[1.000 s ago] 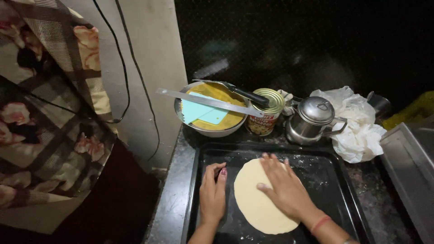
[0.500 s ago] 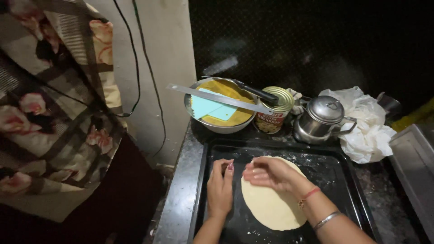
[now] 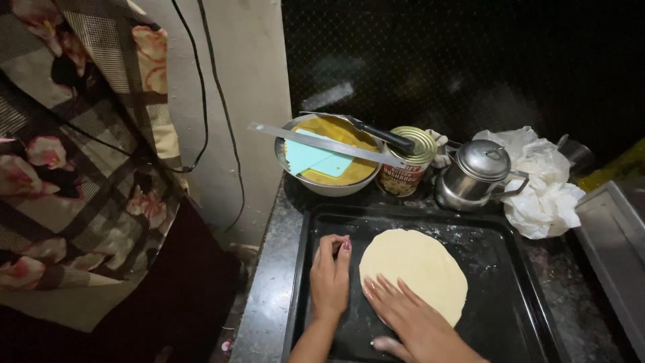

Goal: Preparing and shaping flatbread dough on a baking tray.

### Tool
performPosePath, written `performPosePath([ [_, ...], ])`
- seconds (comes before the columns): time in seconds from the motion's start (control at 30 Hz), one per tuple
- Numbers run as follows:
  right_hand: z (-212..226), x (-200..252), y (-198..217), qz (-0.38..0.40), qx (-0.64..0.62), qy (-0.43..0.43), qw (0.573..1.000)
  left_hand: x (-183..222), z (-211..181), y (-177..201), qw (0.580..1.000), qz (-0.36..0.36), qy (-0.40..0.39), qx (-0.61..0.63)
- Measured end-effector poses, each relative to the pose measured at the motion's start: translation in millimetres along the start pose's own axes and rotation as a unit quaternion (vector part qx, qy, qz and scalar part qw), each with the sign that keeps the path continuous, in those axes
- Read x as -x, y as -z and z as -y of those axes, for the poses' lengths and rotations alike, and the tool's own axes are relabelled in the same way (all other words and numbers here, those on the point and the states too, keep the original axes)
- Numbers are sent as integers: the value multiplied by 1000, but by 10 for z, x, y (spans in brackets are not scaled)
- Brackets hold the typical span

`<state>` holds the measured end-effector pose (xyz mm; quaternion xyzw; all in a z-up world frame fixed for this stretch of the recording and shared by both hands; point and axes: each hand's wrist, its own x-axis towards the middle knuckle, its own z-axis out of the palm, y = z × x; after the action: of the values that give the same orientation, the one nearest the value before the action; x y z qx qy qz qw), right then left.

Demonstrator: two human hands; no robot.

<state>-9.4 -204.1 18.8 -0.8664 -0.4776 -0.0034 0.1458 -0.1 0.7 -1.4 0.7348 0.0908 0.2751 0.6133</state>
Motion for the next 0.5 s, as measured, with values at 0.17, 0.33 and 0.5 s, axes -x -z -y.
performPosePath([
  [0.17, -657, 737, -247, 71, 163, 156, 972, 19, 34, -3, 1000, 5, -16, -23],
  [0.33, -971, 639, -688, -62, 314, 208, 924, 12, 29, -29, 999, 11, -12, -45],
  [0.5, -773, 39, -577, -65, 299, 160, 939, -16, 171, -65, 996, 34, 10, -86],
])
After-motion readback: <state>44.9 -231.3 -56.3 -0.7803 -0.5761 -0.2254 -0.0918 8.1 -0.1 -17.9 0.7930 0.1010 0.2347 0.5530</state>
